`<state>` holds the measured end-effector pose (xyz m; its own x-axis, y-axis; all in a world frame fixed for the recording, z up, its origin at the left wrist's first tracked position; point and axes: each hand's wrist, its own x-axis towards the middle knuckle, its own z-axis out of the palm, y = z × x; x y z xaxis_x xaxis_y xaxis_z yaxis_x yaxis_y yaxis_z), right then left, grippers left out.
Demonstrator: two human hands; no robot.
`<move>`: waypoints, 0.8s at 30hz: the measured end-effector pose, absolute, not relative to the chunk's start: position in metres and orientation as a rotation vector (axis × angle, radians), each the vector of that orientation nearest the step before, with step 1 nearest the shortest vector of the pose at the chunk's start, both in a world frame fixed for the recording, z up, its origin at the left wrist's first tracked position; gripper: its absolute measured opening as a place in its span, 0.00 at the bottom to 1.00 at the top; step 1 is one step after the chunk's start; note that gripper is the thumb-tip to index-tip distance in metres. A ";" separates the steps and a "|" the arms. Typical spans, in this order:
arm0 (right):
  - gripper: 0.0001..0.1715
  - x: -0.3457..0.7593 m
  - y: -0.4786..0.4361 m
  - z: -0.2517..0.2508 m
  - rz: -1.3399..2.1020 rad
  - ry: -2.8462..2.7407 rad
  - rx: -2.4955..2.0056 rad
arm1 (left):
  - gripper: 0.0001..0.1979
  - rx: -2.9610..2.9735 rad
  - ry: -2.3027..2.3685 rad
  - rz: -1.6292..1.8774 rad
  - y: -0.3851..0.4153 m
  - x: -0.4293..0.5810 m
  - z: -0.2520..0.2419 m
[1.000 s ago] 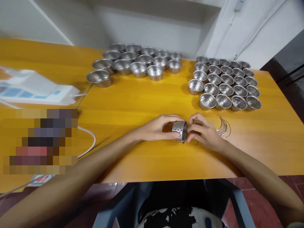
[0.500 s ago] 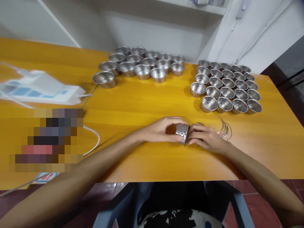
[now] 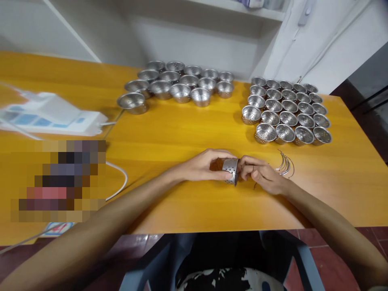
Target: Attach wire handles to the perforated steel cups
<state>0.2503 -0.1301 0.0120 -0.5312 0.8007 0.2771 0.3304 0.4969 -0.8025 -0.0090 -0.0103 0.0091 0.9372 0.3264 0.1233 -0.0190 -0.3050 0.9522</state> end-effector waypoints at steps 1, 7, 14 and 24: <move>0.42 0.251 -0.131 0.013 0.950 -2.088 -0.918 | 0.22 1.851 0.224 0.345 -0.010 -0.009 0.008; 0.32 0.247 -0.128 0.009 0.899 -2.040 -0.923 | 0.21 1.851 0.193 0.337 -0.010 -0.008 0.008; 0.33 0.245 -0.125 0.006 0.858 -2.040 -0.900 | 0.19 1.844 0.203 0.330 -0.013 -0.006 0.018; 0.26 0.245 -0.126 0.012 1.032 -1.961 -0.894 | 0.28 1.575 0.279 0.282 -0.008 -0.011 0.004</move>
